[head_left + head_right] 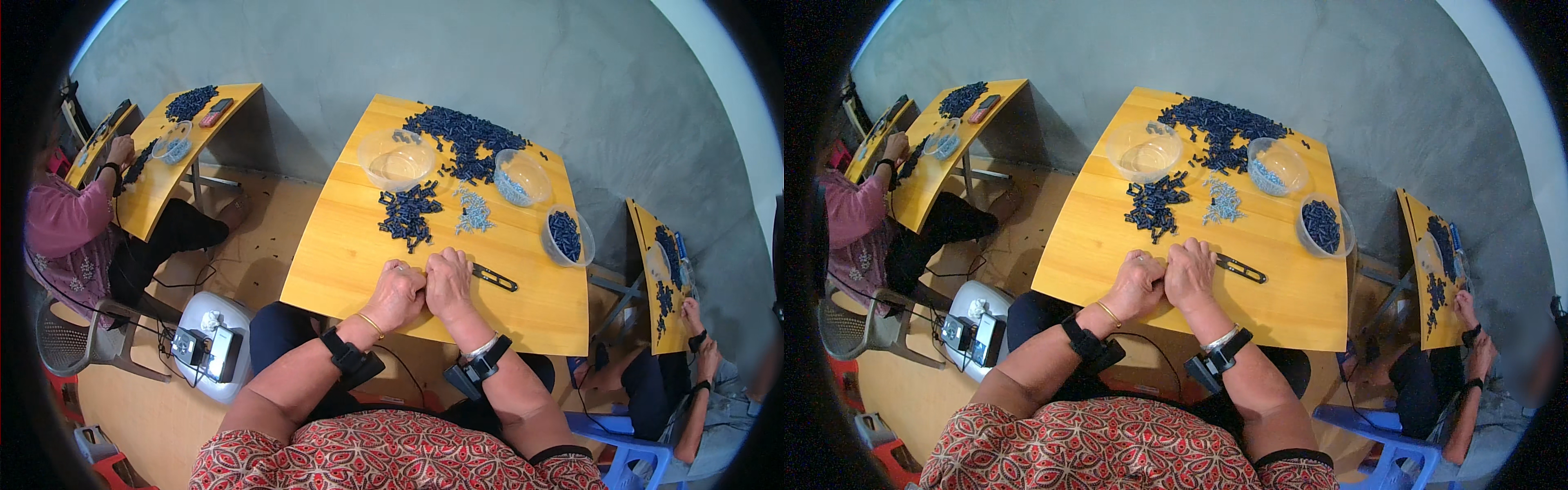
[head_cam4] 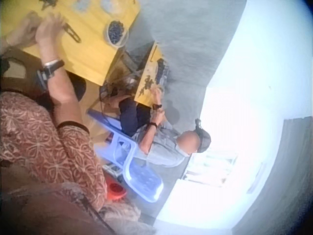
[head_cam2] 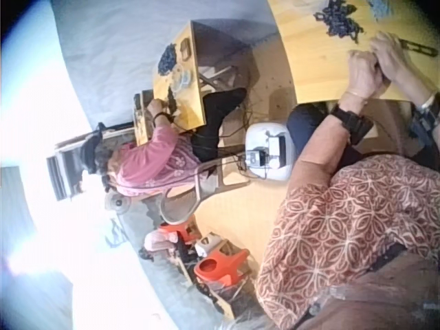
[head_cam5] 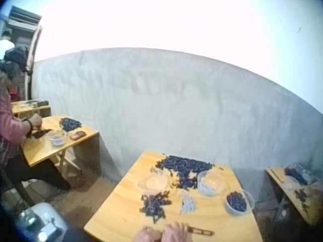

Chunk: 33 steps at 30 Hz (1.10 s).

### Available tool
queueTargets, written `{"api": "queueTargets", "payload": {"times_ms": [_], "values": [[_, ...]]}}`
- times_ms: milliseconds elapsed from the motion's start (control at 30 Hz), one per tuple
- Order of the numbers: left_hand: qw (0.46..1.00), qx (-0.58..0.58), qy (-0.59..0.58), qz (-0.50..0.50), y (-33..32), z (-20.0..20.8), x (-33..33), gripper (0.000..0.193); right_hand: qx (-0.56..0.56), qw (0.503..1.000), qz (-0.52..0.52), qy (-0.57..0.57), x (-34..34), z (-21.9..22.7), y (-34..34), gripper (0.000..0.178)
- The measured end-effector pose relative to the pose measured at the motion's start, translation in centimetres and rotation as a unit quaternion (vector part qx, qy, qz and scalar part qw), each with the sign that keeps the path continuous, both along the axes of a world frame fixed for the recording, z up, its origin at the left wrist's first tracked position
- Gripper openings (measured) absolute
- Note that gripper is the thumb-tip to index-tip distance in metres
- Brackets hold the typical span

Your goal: Assembling small blue plastic components at a table.

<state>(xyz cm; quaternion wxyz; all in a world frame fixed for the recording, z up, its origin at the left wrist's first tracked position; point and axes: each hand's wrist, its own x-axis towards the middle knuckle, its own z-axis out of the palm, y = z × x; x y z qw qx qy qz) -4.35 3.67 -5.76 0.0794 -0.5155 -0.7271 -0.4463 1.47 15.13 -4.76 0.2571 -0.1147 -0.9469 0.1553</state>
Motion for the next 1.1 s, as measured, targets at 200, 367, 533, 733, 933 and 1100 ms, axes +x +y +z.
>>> {"api": "queueTargets", "payload": {"times_ms": [200, 367, 533, 733, 933, 1100], "values": [[1.000, -0.002, -0.003, 0.013, 0.0, -0.1, 0.5, 0.007, -0.005, 1.000, -0.002, -0.018, 0.5, 0.0, -0.2, 0.008], [1.000, 0.018, -0.010, 0.004, -0.4, 0.4, 0.3, 0.002, -0.036, 0.999, -0.007, -0.004, 0.9, 0.1, 0.6, 0.007], [0.814, 0.132, -0.563, -0.059, -1.8, 2.4, -0.1, 0.007, -0.301, 0.943, 0.112, 0.087, 3.9, 3.7, -0.7, 0.014], [0.704, 0.211, -0.665, -0.134, -1.9, 3.7, 2.1, 0.005, -0.215, 0.960, 0.123, 0.127, 4.9, 6.0, -2.6, 0.013], [0.693, 0.198, -0.672, -0.170, -2.9, 5.1, 2.6, 0.009, -0.203, 0.964, 0.119, 0.122, 5.6, 6.2, -1.8, 0.007], [0.698, 0.204, -0.662, -0.182, -3.1, 4.7, 2.8, 0.009, -0.353, 0.916, 0.156, 0.104, 5.9, 5.4, -1.3, 0.007]]}}
